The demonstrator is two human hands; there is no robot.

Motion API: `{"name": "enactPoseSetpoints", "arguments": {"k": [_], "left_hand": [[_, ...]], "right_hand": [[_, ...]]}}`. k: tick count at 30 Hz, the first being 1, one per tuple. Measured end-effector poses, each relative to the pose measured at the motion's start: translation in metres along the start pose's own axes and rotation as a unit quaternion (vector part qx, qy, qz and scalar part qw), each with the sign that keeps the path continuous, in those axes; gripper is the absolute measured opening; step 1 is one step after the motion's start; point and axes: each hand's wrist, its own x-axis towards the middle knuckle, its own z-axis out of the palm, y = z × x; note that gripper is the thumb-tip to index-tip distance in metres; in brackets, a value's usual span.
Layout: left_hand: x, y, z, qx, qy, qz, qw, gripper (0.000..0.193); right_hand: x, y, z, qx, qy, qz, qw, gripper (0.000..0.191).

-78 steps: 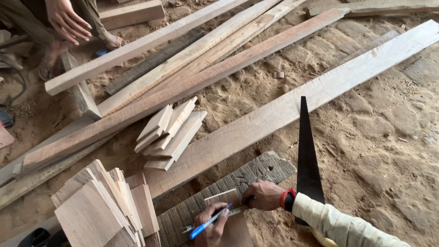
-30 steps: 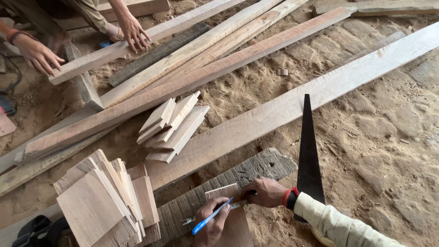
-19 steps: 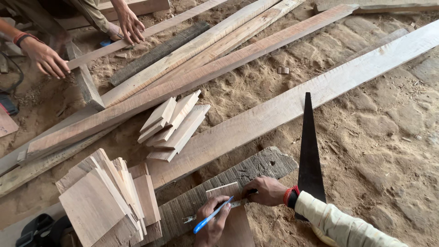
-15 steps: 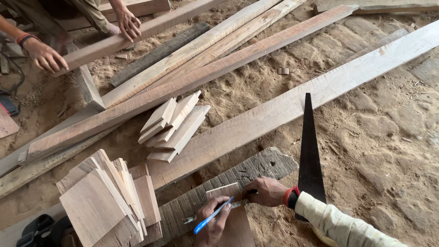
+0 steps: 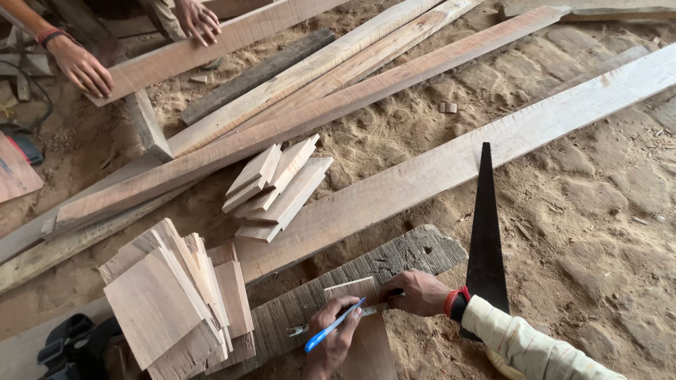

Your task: The person measures and marks wooden planks using a tape measure, a blue pen, and a hand saw as a straightedge. They repeatedly align the saw to draw straight lines on the wood surfaces in a workshop setting.

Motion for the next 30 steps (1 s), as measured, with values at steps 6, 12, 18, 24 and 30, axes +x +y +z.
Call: {"name": "enactPoseSetpoints", "arguments": {"k": [6, 12, 18, 24, 30], "left_hand": [[0.001, 0.006, -0.003, -0.035, -0.022, -0.079, 0.996, 0.026], [0.002, 0.013, -0.01, -0.081, -0.015, -0.084, 0.993, 0.026], [0.004, 0.017, -0.008, -0.055, -0.011, -0.086, 0.995, 0.025], [0.003, 0.013, -0.007, -0.066, -0.008, -0.09, 0.994, 0.025], [0.004, 0.004, -0.001, -0.002, -0.017, -0.068, 0.998, 0.021]], "right_hand": [[0.001, 0.005, 0.003, 0.004, 0.016, -0.022, 1.0, 0.024], [0.003, 0.009, 0.007, -0.011, 0.006, -0.001, 1.0, 0.024], [0.003, 0.009, 0.006, -0.006, 0.004, -0.001, 1.0, 0.024], [0.003, 0.007, 0.005, -0.012, -0.003, 0.029, 0.999, 0.025], [0.001, 0.005, 0.005, -0.016, 0.014, 0.002, 1.0, 0.022]]}}
